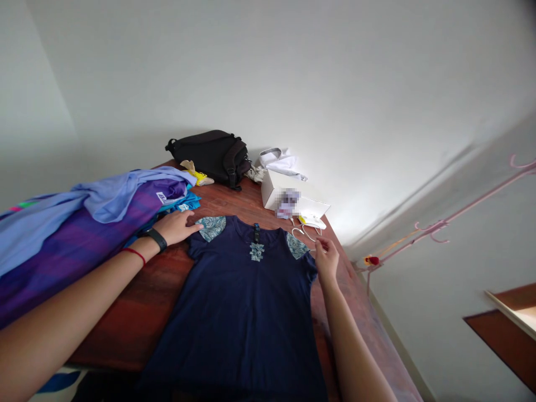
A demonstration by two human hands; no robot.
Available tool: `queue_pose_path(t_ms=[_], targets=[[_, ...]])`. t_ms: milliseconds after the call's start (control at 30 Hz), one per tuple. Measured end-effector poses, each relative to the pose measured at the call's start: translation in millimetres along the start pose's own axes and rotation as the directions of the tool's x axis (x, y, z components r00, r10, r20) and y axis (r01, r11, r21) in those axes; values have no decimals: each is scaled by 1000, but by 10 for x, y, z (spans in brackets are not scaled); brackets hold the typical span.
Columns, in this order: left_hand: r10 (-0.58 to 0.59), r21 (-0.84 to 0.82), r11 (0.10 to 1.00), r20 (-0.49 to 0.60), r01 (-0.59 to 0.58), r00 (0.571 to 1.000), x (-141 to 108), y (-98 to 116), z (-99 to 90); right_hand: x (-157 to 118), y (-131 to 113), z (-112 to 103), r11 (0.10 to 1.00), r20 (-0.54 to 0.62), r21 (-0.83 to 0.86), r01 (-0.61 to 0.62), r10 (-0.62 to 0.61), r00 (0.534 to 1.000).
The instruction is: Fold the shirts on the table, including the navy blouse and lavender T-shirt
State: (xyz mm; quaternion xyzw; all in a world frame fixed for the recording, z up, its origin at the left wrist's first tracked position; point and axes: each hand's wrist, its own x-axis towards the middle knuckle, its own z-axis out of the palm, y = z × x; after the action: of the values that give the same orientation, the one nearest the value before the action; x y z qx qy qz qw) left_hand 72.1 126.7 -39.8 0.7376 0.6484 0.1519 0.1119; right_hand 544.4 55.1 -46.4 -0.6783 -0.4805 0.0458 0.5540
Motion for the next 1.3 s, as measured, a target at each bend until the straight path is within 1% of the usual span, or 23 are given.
queue_pose_path(t_ms=[67, 133, 200, 300, 367, 433, 467, 533, 633, 733, 767, 800, 833, 900, 933, 967, 1000, 1067, 1133, 1200, 1300], targets=[[10, -30, 1000, 1, -10, 1000, -2, 0, 45, -98, -116, 61, 996, 86, 29, 82, -84, 993], [18, -37, 999, 6, -18, 1000, -4, 6, 88, -215, -215, 130, 986, 205, 72, 150, -162, 965], [25, -48, 999, 8, -24, 1000, 4, 2, 114, -329, -288, 199, 970, 315, 100, 220, -240, 918], [58, -70, 996, 3, -58, 998, 24, -2, 113, -470, -359, 279, 944, 436, 124, 306, -329, 838], [159, -161, 974, -26, -161, 987, 31, 28, 92, -543, -400, 309, 936, 492, 142, 323, -350, 797], [289, -296, 906, -89, -302, 953, 25, 105, 62, -600, -445, 322, 934, 531, 150, 324, -352, 770], [337, -356, 863, -125, -360, 933, 17, 163, 43, -623, -468, 324, 935, 546, 150, 322, -350, 761], [387, -423, 803, -164, -419, 907, -11, 314, -1, -655, -509, 323, 936, 571, 158, 313, -346, 745], [435, -468, 760, -149, -451, 888, -57, 609, -79, -681, -554, 322, 940, 599, 200, 276, -341, 725], [498, -491, 718, -134, -493, 857, -88, 957, -124, -705, -586, 326, 951, 641, 253, 177, -301, 706], [506, -513, 705, -121, -490, 854, -94, 1080, -121, -715, -598, 327, 954, 661, 271, 127, -280, 696], [500, -551, 695, -90, -462, 861, -99, 1204, -107, -728, -612, 327, 954, 681, 289, 76, -261, 684], [482, -602, 687, -42, -408, 875, -103, 1329, -83, -741, -628, 326, 951, 694, 308, 29, -246, 676], [430, -702, 668, 92, -248, 898, -104, 1573, -12, -767, -661, 323, 937, 701, 348, -33, -236, 673], [415, -729, 660, 149, -184, 898, -100, 1689, 31, -777, -677, 321, 928, 694, 368, -51, -238, 679], [417, -738, 655, 175, -161, 892, -91, 1797, 74, -786, -691, 319, 920, 685, 387, -63, -241, 688], [438, -733, 654, 167, -185, 883, -76, 1898, 117, -791, -702, 318, 913, 676, 401, -74, -240, 697], [506, -705, 643, 98, -299, 857, -27, 2072, 198, -797, -713, 322, 904, 673, 412, -114, -218, 707], [557, -686, 618, 37, -384, 830, 38, 2207, 276, -800, -707, 336, 902, 683, 396, -174, -162, 713], [571, -688, 608, 33, -396, 820, 100, 2307, 356, -803, -691, 360, 905, 688, 355, -234, -83, 721], [584, -696, 609, 69, -380, 809, 152, 2400, 475, -805, -657, 403, 901, 655, 315, -299, 22, 756]])
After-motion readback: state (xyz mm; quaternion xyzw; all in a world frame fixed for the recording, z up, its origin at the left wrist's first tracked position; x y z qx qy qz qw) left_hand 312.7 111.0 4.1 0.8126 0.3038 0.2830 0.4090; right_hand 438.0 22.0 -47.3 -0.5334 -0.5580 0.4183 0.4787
